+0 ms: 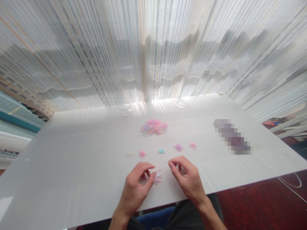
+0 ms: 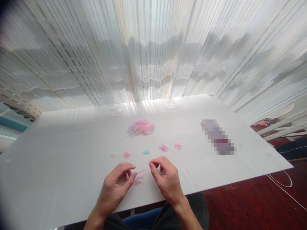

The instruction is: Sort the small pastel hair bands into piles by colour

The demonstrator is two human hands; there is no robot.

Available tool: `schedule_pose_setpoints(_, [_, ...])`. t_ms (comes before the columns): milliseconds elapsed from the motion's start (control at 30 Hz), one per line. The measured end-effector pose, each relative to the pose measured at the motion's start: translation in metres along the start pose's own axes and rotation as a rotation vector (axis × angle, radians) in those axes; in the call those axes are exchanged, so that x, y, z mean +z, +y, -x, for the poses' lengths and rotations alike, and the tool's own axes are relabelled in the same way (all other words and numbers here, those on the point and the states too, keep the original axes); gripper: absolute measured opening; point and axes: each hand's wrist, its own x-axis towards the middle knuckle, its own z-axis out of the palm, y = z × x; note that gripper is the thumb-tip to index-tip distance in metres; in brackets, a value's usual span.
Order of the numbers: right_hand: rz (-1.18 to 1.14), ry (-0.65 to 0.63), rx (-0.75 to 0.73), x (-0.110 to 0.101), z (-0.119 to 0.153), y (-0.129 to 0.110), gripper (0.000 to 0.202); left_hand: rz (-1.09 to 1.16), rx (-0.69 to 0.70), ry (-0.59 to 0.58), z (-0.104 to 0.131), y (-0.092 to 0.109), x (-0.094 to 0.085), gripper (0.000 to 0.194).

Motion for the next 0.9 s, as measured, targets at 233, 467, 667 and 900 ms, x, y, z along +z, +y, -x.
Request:
schedule_pose_setpoints(233, [0.354, 0.207, -0.132, -0.028, -0.024, 0.027, 0.006, 0.001, 0.024, -0.030, 0.001, -0.003, 0.002, 0.013])
schedule_pose_setpoints(467, [0.515, 0.183, -0.212, -0.020, -0.027, 0.040, 0.009, 0.011, 0.009, -0.020, 0.001, -0.002, 0.003, 0.012])
schedule_pose_setpoints(667, [0.540, 0.183, -0.184, -0.019, -0.026, 0.041, 0.013, 0.029, -0.009, -0.037, 0.001, -0.002, 0.002, 0.011])
schedule_pose_setpoints(900, [0.496, 0.157, -0.194, -0.020, -0.024, 0.037, 0.012, 0.035, 0.008, -0.022, 0.002, 0.002, 0.001, 0.012])
